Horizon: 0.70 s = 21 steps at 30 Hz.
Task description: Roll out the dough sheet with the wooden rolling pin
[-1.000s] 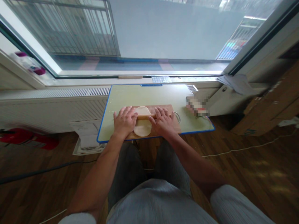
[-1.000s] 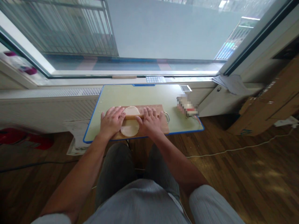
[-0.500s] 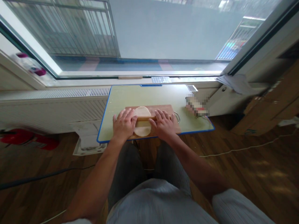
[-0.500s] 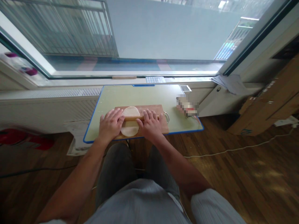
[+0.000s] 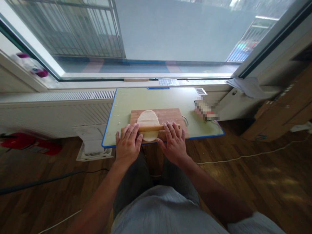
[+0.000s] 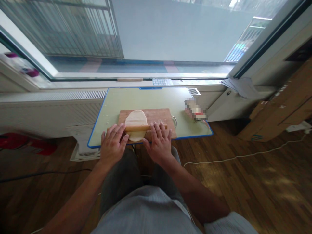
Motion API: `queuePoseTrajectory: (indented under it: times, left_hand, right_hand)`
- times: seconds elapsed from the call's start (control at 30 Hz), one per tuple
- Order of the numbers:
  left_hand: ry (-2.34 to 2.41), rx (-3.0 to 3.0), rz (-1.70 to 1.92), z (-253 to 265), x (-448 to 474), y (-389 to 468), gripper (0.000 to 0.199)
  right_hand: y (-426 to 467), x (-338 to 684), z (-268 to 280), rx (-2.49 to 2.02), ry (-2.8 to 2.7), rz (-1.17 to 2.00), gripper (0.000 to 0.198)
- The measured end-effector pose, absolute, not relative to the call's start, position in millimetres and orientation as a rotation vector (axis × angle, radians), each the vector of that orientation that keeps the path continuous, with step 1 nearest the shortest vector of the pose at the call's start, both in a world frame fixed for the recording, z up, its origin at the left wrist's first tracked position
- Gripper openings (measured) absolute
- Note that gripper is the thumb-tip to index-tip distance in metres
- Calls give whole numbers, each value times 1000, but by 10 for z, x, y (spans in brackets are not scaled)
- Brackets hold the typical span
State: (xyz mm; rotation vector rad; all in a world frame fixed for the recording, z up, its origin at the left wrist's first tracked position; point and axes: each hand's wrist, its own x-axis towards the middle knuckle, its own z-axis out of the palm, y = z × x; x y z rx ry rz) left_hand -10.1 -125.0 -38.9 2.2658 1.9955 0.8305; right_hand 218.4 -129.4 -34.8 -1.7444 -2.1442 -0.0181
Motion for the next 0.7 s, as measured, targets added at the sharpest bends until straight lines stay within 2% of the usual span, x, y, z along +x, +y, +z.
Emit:
queuePoseTrajectory:
  times: [0.4,0.7]
  left_hand:
    - [1929,2251,1121,-470,-119,-1332,44]
    - [1910,2215,1056,-416,-73,-1248,43]
  right_hand:
    - [-1491,2221,-372,-1698,-2141,-55,74]
    - [-1437,2127,-315,-1788,-2154,18,73]
